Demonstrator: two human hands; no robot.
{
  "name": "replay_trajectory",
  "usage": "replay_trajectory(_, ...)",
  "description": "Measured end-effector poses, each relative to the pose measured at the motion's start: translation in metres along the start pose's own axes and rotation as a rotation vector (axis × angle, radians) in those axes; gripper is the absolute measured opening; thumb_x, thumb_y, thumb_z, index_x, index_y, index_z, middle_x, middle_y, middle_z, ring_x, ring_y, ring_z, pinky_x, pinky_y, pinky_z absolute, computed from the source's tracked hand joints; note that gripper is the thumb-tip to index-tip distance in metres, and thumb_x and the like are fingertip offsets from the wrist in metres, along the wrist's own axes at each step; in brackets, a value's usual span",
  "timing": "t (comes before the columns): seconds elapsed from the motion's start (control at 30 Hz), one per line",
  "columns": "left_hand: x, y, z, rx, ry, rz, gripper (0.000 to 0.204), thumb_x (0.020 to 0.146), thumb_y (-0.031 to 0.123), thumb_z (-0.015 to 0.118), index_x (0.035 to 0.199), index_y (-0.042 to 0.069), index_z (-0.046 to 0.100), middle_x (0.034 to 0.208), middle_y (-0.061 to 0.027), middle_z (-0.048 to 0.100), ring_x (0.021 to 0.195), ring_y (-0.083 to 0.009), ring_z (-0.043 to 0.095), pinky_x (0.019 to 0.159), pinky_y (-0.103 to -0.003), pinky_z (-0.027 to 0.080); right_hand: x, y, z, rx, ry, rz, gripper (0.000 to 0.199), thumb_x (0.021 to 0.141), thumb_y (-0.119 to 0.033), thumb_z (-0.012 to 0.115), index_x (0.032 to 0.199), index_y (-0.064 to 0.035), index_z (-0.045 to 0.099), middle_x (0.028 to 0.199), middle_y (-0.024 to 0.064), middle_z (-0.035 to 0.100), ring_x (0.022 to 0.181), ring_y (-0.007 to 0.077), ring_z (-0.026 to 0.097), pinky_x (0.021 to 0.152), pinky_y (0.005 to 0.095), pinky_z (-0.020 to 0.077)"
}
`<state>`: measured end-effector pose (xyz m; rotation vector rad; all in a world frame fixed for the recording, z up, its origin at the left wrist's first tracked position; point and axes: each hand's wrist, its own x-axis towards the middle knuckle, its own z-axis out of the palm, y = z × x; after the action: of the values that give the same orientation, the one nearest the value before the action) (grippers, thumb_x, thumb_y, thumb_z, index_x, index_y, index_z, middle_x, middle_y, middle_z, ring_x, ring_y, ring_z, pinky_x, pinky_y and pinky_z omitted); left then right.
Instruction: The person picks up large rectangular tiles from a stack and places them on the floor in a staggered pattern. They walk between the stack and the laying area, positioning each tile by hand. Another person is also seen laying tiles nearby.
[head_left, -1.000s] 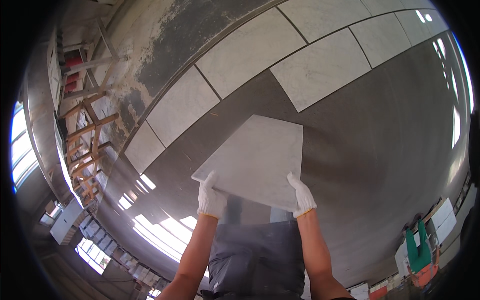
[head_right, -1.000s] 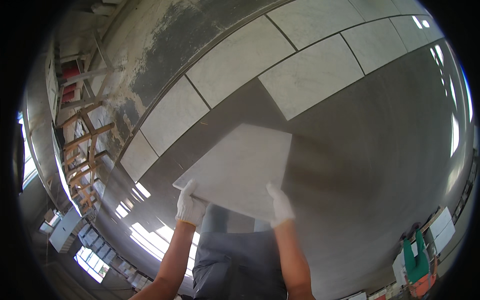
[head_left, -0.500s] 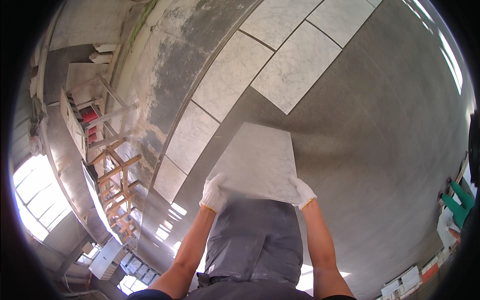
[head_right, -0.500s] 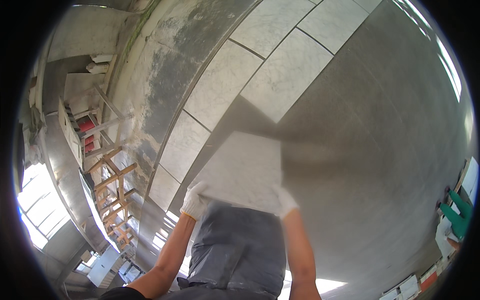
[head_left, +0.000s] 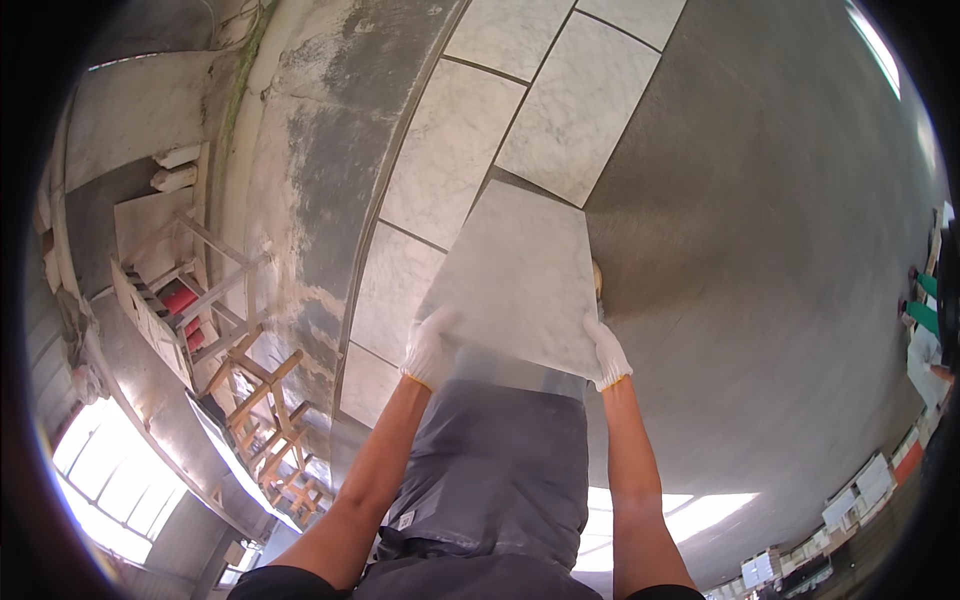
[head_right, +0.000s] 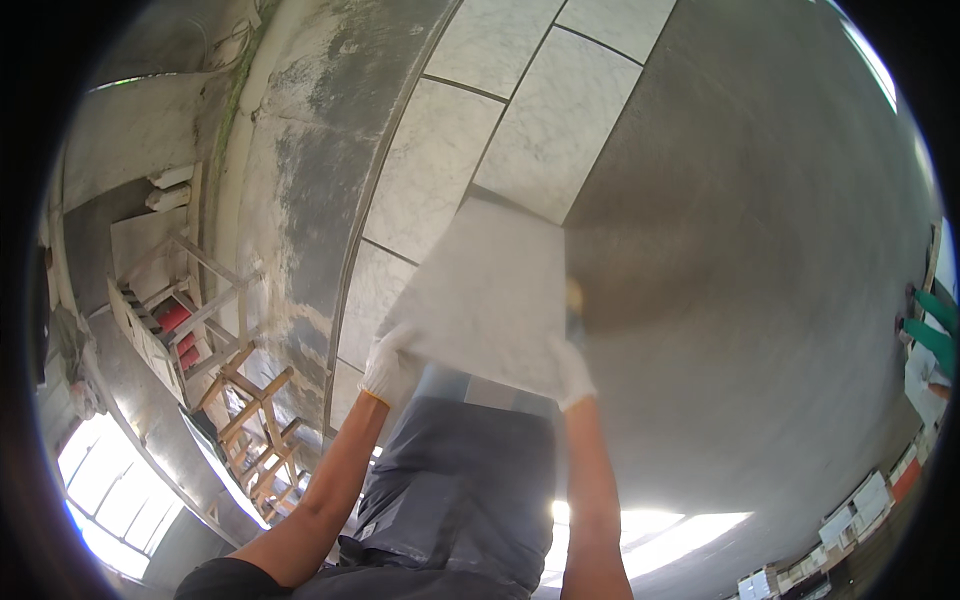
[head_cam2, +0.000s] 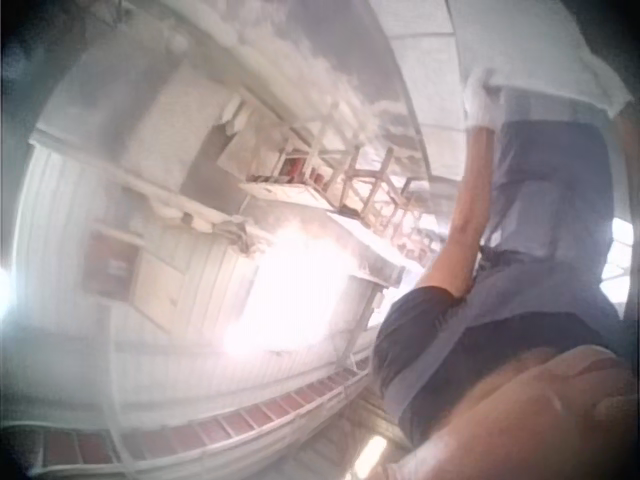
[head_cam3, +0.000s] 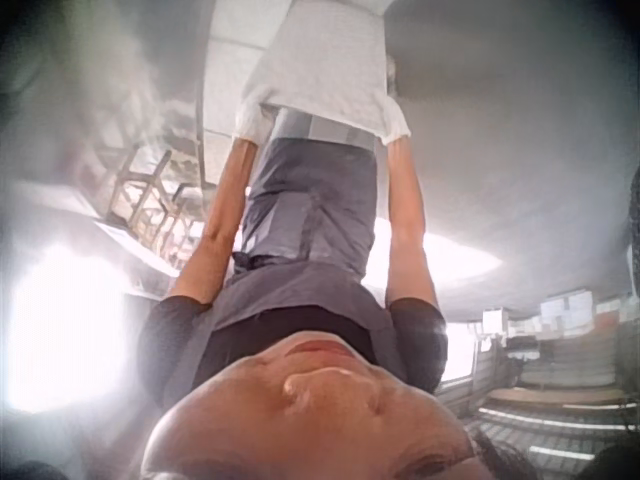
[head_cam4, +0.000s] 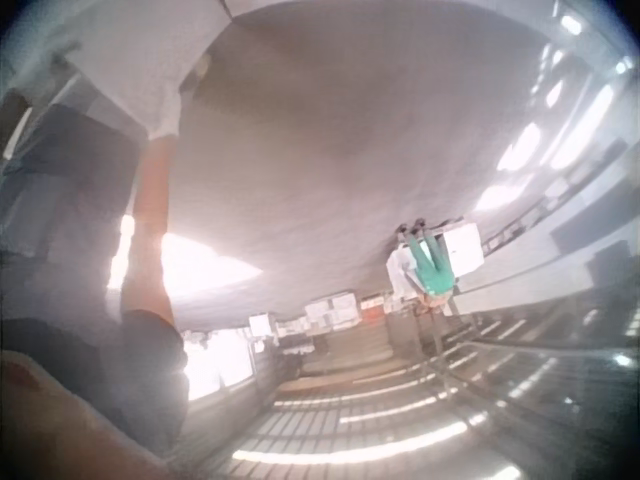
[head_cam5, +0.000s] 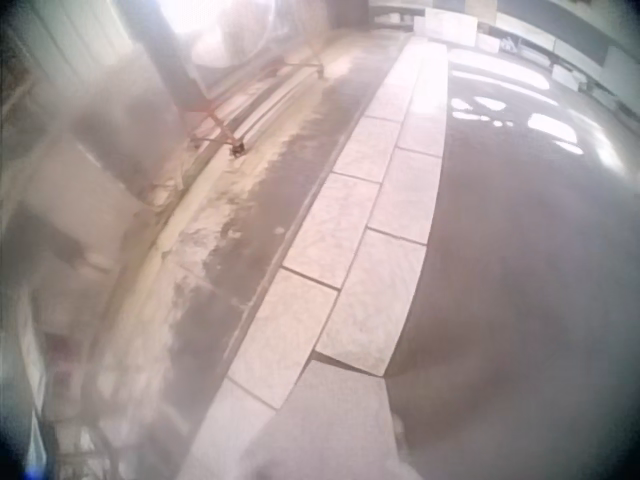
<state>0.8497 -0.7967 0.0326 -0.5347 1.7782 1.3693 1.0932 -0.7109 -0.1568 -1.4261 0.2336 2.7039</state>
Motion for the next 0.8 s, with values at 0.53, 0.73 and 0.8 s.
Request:
replay_trajectory(0.53,0.057,0.035,-0.029,0.143,-0.114,0.02,0.031,0.092,0.008,0.062,0.124,0.005,0.063,0.113,-0.0097,0.07,0.1,-0.0226,0.07,0.083,-0.04,0.059,0.038,0.046,0.02,0.15,-0.038,-0.081,0.047,0.1,-0.031,0.062,0.133,0.002,0.058,0.125,0.0104,0.067,0.112,0.0206,0.065,0.096,0.0354,0.0523)
replay_trajectory(0.73,0.06,0.044,-0.035,0.116,-0.109,0.028,0.03,0.093,0.007,0.063,0.123,0.005,0.062,0.112,-0.0096,0.07,0.1,-0.0237,0.07,0.084,-0.041,0.059,0.048,0.056,0.03,0.122,-0.04,-0.121,0.046,0.104,-0.026,0.052,0.138,0.0058,0.05,0.132,0.0183,0.063,0.114,0.0297,0.066,0.097,0.0421,0.0552)
replay_trajectory(0.8,0.057,0.047,-0.035,0.074,-0.113,0.026,0.03,0.093,0.006,0.062,0.123,0.005,0.062,0.111,-0.0097,0.07,0.101,-0.0237,0.07,0.084,-0.041,0.059,0.05,0.058,0.033,0.086,-0.022,-0.13,0.046,0.104,-0.025,0.052,0.138,0.0059,0.05,0.132,0.0181,0.063,0.114,0.0294,0.066,0.097,0.0413,0.0553)
